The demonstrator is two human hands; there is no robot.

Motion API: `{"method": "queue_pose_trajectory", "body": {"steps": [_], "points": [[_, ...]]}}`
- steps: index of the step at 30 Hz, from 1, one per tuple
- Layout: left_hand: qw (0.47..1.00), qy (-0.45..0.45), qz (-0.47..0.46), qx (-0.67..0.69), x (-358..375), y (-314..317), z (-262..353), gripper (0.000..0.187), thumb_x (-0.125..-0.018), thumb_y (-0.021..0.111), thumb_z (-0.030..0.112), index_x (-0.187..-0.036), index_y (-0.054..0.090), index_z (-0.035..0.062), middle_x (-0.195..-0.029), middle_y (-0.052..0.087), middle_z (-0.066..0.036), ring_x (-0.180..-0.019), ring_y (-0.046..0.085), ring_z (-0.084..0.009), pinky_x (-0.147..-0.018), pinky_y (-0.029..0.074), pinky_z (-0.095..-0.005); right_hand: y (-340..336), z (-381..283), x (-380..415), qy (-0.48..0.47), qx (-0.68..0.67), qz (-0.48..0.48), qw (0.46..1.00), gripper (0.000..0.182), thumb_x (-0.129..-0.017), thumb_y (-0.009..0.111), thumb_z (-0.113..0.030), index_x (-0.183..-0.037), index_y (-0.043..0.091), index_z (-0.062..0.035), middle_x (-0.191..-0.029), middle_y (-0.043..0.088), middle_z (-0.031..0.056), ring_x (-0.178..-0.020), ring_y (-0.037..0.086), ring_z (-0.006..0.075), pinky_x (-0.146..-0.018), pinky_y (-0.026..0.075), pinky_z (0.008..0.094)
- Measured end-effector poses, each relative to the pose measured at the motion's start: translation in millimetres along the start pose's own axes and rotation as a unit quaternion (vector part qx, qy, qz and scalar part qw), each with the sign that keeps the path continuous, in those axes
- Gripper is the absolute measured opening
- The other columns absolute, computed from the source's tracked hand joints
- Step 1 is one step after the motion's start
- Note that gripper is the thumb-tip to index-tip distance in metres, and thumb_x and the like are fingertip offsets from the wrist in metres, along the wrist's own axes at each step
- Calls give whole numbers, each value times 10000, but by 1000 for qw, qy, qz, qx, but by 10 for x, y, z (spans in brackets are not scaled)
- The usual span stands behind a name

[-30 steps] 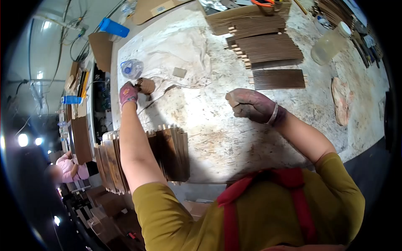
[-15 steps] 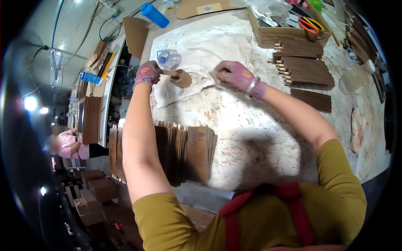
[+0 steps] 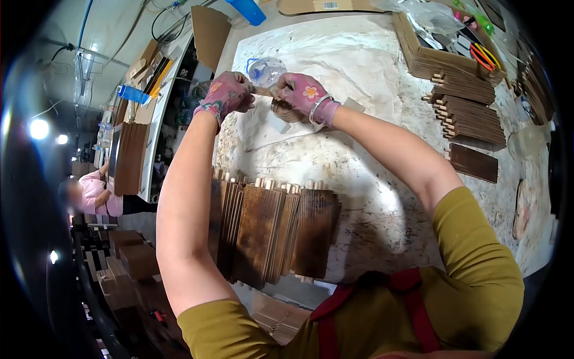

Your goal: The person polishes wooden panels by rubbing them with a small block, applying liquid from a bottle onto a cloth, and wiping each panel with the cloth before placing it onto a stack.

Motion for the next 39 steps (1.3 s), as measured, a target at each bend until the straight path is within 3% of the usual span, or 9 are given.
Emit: {"method": "queue_pose_trajectory", "body": {"steps": [13, 16, 19, 20, 23, 27, 30, 33, 39], "points": [[1000, 26, 7, 13, 56, 92, 26, 24, -843, 597, -45, -858, 602, -27, -732, 661, -97, -623, 688, -192, -531, 568, -286, 98, 180, -127, 23, -25, 17, 999, 230, -826, 660, -336, -961, 700, -154, -972, 708, 141, -963, 660, 342, -876, 502, 413], [996, 40, 32, -70, 162, 80, 135, 45, -818, 619, -40, -861, 606, -42, -730, 666, -97, -630, 686, -166, -546, 551, -278, 35, 280, -211, 35, -24, 24, 999, 249, -827, 670, -300, -989, 700, -113, -943, 709, 146, -883, 679, 307, -837, 520, 392], [982, 77, 82, -152, 278, 12, 285, 81, -791, 640, -28, -867, 612, -37, -723, 673, -94, -637, 685, -146, -561, 531, -276, 50, 444, -239, 65, -173, -39, 982, 242, -838, 680, -229, -1007, 696, -56, -897, 709, 120, -773, 669, 211, -734, 535, 332], [981, 95, 85, -148, 288, -19, 300, 78, -779, 639, -10, -854, 617, -14, -707, 671, -85, -638, 685, -143, -571, 521, -280, 63, 541, -208, 94, -230, -48, 967, 207, -855, 678, -152, -1014, 689, -20, -847, 684, 70, -705, 617, 119, -644, 513, 267], [981, 101, 95, -137, 346, -59, 354, 48, -787, 615, -3, -835, 608, -3, -707, 673, -80, -638, 686, -149, -569, 523, -287, 170, 718, -103, 144, -367, -84, 915, 175, -874, 663, -125, -1018, 688, -29, -829, 665, 35, -689, 599, 92, -626, 495, 246], [927, 218, 166, -257, 285, -43, 456, 116, -771, 621, 37, -868, 594, -20, -743, 662, -131, -671, 680, -194, -618, 513, -326, 191, 752, -66, 140, -386, -90, 908, 186, -860, 683, -139, -1005, 685, -22, -824, 659, 31, -700, 596, 98, -644, 497, 253], [904, 264, 178, -285, 371, 54, 584, 170, -752, 627, 49, -901, 595, -25, -786, 651, -178, -726, 678, -244, -658, 508, -359, 229, 697, -88, 127, -331, -83, 931, 199, -850, 691, -157, -992, 684, -18, -837, 667, 36, -728, 609, 113, -672, 503, 265], [929, 227, 118, -268, 407, 169, 602, 196, -751, 625, 55, -935, 614, -12, -828, 657, -210, -796, 672, -307, -703, 508, -393, 208, 520, -123, 78, -307, -44, 948, 220, -842, 692, -165, -994, 682, -7, -856, 679, 52, -762, 622, 127, -702, 509, 276], [899, 216, 116, -364, 603, 261, 624, 261, -755, 631, 80, -1003, 650, 0, -926, 667, -238, -924, 639, -400, -789, 501, -444, 138, 483, -229, 87, -302, 1, 949, 217, -863, 669, -161, -1011, 672, -2, -863, 688, 67, -748, 640, 142, -678, 523, 281]]}}
Point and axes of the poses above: each hand's wrist, its own x-axis away from the middle knuckle, its own y-axis out of the palm, z = x × y, the point moved 10 cm from there along -x, towards the middle knuckle
